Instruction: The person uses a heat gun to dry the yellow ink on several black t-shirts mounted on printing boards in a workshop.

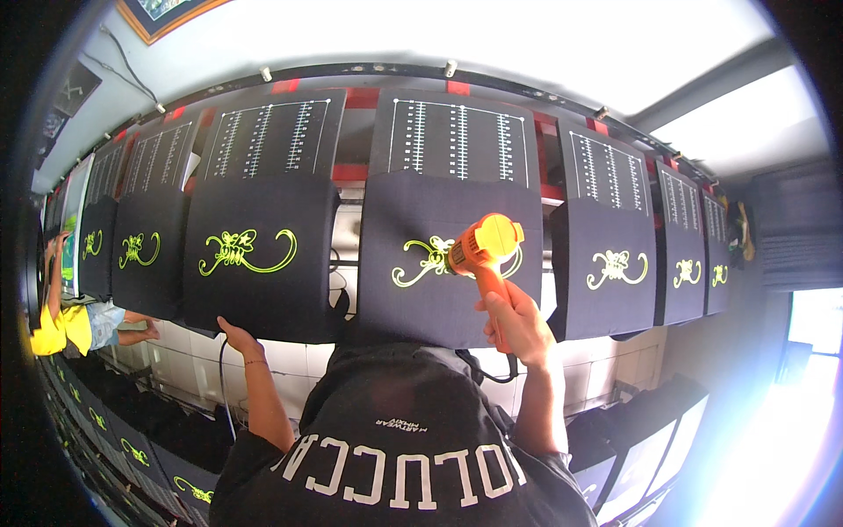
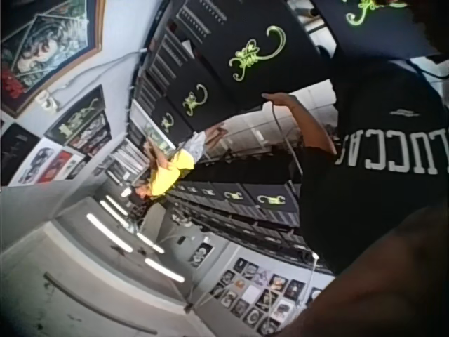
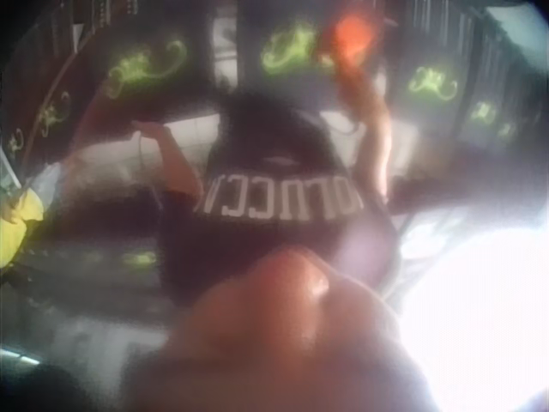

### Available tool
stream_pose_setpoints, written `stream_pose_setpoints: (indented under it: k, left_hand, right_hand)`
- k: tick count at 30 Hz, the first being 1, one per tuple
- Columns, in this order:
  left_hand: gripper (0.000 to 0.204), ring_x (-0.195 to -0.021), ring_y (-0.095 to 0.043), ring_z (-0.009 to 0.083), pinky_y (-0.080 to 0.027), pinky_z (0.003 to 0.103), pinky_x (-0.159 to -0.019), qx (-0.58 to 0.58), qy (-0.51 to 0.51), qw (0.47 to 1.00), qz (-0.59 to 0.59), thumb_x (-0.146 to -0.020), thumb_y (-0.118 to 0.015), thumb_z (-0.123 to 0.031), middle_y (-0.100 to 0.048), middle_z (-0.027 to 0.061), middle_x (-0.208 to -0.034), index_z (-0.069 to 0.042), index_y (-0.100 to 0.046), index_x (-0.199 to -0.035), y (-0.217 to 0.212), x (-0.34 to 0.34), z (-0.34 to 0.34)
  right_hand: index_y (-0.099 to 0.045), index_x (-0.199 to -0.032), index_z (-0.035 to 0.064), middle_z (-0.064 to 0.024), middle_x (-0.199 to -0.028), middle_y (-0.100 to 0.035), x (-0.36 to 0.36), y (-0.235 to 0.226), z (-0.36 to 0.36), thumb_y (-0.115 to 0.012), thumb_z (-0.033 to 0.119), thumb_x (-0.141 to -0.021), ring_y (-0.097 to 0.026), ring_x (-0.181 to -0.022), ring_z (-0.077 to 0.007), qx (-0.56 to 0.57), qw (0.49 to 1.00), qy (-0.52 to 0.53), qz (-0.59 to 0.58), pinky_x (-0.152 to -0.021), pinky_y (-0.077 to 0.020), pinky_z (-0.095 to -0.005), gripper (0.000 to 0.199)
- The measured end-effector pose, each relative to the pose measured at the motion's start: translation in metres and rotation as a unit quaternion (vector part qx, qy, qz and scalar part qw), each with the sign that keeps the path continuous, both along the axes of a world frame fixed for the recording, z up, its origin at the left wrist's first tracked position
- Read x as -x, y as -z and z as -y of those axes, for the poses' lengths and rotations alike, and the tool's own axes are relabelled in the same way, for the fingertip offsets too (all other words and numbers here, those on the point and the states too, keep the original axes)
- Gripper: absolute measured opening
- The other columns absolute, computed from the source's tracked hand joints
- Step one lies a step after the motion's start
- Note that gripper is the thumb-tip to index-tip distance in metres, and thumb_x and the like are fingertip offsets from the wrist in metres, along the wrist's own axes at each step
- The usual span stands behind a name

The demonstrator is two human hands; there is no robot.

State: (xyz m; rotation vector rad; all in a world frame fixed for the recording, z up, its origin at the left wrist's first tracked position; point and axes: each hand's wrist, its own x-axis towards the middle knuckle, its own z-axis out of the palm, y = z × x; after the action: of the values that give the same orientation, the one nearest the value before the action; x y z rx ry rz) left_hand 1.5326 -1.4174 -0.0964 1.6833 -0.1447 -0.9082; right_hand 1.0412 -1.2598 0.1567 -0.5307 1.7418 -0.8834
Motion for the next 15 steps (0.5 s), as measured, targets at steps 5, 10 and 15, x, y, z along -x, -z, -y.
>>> stream_pose_setpoints:
  k: [5, 10, 15]
  left_hand:
    - [0.075, -0.112, -0.065, 0.0327, -0.053, 0.038, -0.099, -0.018, 0.003, 1.000, 0.013, -0.099, -0.047, -0.055, -0.061, 0.0194, -0.132, 0.012, -0.054, -0.132, 0.000, 0.000, 0.000]
    - [0.076, -0.107, -0.067, 0.0325, -0.055, 0.038, -0.095, -0.028, -0.004, 0.999, 0.039, -0.098, -0.049, -0.056, -0.064, 0.0200, -0.127, 0.014, -0.056, -0.128, 0.005, -0.001, 0.001]
    - [0.077, -0.105, -0.068, 0.0325, -0.056, 0.039, -0.092, -0.041, -0.003, 0.996, 0.073, -0.098, -0.049, -0.057, -0.065, 0.0208, -0.124, 0.015, -0.059, -0.124, 0.012, -0.006, 0.001]
  right_hand:
    - [-0.053, -0.133, 0.0024, -0.0072, -0.100, -0.065, -0.006, -0.001, -0.008, -0.052, 0.025, -0.101, -0.057, -0.065, -0.0084, -0.007, 1.000, 0.012, -0.017, -0.053, -0.0507, -0.0245, 0.039]
    - [-0.050, -0.138, 0.0013, -0.0089, -0.101, -0.066, -0.003, 0.000, -0.021, -0.052, 0.024, -0.101, -0.058, -0.064, -0.0088, 0.000, 1.000, 0.025, -0.018, -0.055, -0.0516, -0.0248, 0.043]
    - [-0.048, -0.139, 0.0005, -0.0093, -0.101, -0.065, 0.000, -0.001, -0.019, -0.051, 0.022, -0.101, -0.059, -0.064, -0.0095, 0.003, 1.000, 0.013, 0.011, -0.056, -0.0518, -0.0255, 0.044]
